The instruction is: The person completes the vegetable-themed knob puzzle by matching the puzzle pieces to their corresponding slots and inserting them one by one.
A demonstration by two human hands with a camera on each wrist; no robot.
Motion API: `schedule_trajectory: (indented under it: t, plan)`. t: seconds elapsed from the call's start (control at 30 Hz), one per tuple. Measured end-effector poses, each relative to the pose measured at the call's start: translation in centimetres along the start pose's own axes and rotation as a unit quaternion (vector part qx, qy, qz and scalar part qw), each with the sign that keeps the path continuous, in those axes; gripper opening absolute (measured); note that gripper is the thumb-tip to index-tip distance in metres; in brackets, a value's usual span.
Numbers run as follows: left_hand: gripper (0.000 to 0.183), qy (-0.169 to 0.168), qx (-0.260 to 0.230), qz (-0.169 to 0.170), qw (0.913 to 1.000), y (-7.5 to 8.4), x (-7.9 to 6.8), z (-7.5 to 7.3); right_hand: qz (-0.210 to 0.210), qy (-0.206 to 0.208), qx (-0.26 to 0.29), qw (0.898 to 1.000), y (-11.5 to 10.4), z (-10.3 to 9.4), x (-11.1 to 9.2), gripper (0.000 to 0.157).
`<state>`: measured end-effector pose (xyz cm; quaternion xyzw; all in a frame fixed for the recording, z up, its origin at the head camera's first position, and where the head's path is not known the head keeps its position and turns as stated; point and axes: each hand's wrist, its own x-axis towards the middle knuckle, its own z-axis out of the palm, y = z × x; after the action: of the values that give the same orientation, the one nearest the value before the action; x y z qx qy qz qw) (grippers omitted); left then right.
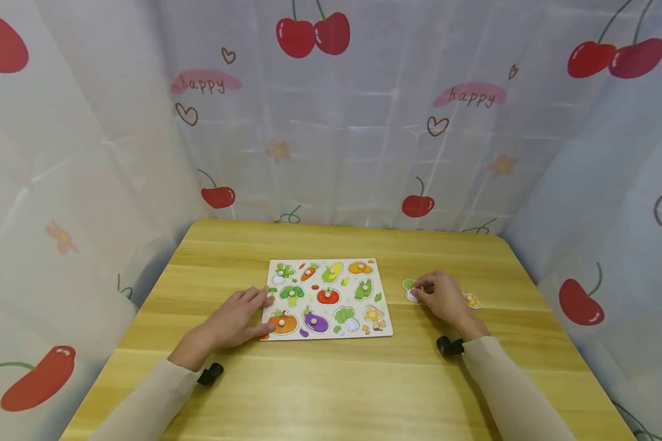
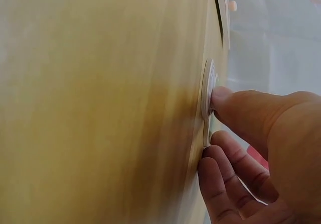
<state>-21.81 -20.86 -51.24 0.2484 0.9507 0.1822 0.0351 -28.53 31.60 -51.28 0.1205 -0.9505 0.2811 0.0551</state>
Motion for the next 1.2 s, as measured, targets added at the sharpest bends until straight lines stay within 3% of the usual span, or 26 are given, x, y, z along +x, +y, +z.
schedule_trajectory:
  t: [0.17,0.67,1.2]
  plan:
    - [0.089,0.010,0.000,0.008,0.9999,0.0,0.1,0.0,0.010,0.007,0.002,1.000,-0.1,0.1,-0.1,0.010]
    - [0.088,-0.003,-0.013,-0.005,0.9999,-0.4,0.0,0.5,0.029,0.002,0.008,1.000,-0.8,1.2,-0.9,0.010]
    - [0.089,0.003,-0.002,0.007,1.0000,-0.2,-0.1,0.3,0.020,0.013,0.018,1.000,-2.1,0.4,-1.3,0.008]
